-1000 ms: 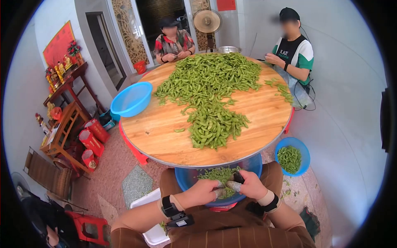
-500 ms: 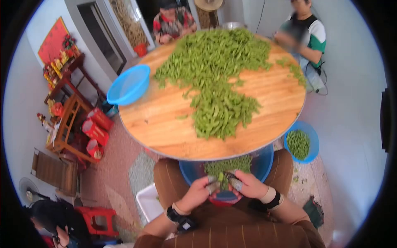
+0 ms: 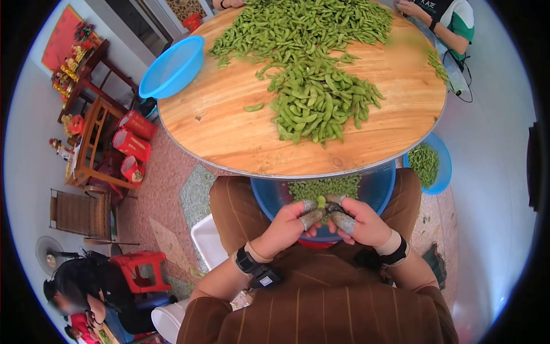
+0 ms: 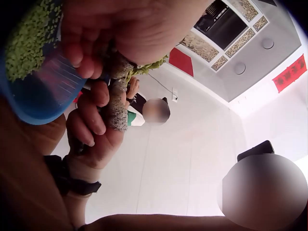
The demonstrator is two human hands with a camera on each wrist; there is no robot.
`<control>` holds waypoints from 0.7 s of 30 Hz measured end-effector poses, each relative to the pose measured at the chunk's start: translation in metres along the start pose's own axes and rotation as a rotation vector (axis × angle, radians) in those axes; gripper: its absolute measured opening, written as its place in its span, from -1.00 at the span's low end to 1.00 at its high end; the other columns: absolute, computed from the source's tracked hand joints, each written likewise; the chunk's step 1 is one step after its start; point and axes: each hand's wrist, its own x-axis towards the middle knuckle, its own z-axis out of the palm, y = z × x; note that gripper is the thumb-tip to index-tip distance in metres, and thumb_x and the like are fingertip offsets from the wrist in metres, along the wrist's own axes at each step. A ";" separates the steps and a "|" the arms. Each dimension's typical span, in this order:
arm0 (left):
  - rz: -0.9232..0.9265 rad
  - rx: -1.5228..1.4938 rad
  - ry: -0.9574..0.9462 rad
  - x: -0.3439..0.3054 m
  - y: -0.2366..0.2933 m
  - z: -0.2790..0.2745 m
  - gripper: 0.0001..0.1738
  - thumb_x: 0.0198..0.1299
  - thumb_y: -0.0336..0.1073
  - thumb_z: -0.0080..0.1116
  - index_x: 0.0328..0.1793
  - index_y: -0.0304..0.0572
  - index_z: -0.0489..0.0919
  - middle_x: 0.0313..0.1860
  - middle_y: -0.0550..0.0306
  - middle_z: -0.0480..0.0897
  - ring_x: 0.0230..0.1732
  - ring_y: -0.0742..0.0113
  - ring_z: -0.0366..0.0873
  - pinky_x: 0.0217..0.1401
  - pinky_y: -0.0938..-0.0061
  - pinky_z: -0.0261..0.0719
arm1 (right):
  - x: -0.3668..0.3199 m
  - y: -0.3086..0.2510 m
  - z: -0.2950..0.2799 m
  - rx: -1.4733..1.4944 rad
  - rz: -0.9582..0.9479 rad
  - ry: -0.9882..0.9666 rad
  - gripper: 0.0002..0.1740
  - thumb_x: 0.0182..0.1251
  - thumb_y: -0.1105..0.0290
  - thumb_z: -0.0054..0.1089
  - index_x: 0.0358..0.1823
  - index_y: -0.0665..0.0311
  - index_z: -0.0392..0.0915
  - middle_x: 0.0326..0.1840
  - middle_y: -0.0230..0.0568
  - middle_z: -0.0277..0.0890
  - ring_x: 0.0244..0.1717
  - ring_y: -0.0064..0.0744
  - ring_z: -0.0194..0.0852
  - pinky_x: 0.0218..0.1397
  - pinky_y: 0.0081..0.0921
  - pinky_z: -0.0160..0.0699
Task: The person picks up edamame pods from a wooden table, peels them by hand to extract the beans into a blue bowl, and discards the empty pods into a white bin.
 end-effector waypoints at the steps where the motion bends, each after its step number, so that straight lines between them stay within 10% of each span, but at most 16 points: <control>1: 0.004 -0.013 -0.012 0.000 0.001 0.000 -0.84 0.33 -0.38 0.01 -0.06 -0.23 0.56 -0.35 0.31 0.56 -0.42 0.57 0.45 -0.33 0.61 0.49 | -0.001 -0.001 -0.002 0.082 0.017 -0.020 -0.71 0.33 0.49 -0.10 0.07 0.27 0.35 -0.35 -0.43 0.45 -0.62 -0.72 0.23 -0.61 -0.72 0.29; 6: 0.022 -0.023 -0.051 0.006 0.001 -0.001 -0.82 0.37 -0.34 0.00 -0.04 -0.22 0.58 -0.34 0.35 0.55 -0.37 0.61 0.44 -0.31 0.64 0.47 | 0.001 -0.001 -0.006 0.145 0.018 -0.033 -0.65 0.36 0.46 -0.10 0.16 0.25 0.33 -0.36 -0.44 0.44 -0.62 -0.72 0.23 -0.61 -0.73 0.27; 9: 0.499 0.873 0.165 0.013 -0.006 -0.002 -0.84 0.21 -0.36 0.12 -0.12 -0.22 0.59 -0.37 -0.01 0.60 -0.35 0.09 0.56 -0.29 0.36 0.54 | -0.001 0.005 -0.006 -0.113 0.008 0.094 -0.57 0.38 0.45 -0.11 0.28 0.19 0.27 -0.41 -0.45 0.42 -0.65 -0.71 0.22 -0.63 -0.71 0.25; 14: 0.531 0.999 0.094 0.016 -0.006 -0.001 -0.82 0.09 -0.40 0.13 -0.16 -0.24 0.54 -0.38 -0.21 0.51 -0.29 -0.23 0.49 -0.24 0.12 0.50 | 0.000 0.021 -0.018 -0.299 -0.037 0.094 -0.65 0.39 0.45 -0.10 0.19 0.21 0.32 -0.51 -0.45 0.35 -0.68 -0.69 0.22 -0.64 -0.68 0.25; 17: 0.592 0.990 0.070 0.029 -0.002 -0.007 -0.86 0.16 -0.37 0.14 -0.17 -0.23 0.54 -0.42 -0.05 0.56 -0.40 0.01 0.54 -0.32 0.26 0.51 | 0.006 0.027 -0.027 -0.090 0.058 0.048 -0.60 0.39 0.41 -0.08 0.25 0.17 0.29 -0.44 -0.44 0.38 -0.63 -0.65 0.27 -0.58 -0.64 0.33; 19: -0.100 0.341 -0.222 0.031 0.008 -0.006 -0.87 0.27 -0.30 0.11 -0.20 -0.21 0.55 -0.45 0.19 0.57 -0.50 0.40 0.49 -0.41 0.50 0.46 | 0.012 0.027 -0.035 0.116 0.078 -0.030 -0.60 0.40 0.41 -0.07 0.25 0.18 0.27 -0.43 -0.41 0.38 -0.63 -0.64 0.27 -0.57 -0.64 0.33; 21: -0.131 0.163 -0.272 0.036 0.006 -0.011 -0.84 0.31 -0.27 0.08 -0.19 -0.20 0.55 -0.45 0.28 0.55 -0.50 0.53 0.43 -0.42 0.60 0.42 | 0.010 0.030 -0.036 0.339 0.131 -0.105 -0.60 0.40 0.42 -0.07 0.25 0.18 0.26 -0.43 -0.39 0.37 -0.62 -0.64 0.27 -0.57 -0.64 0.33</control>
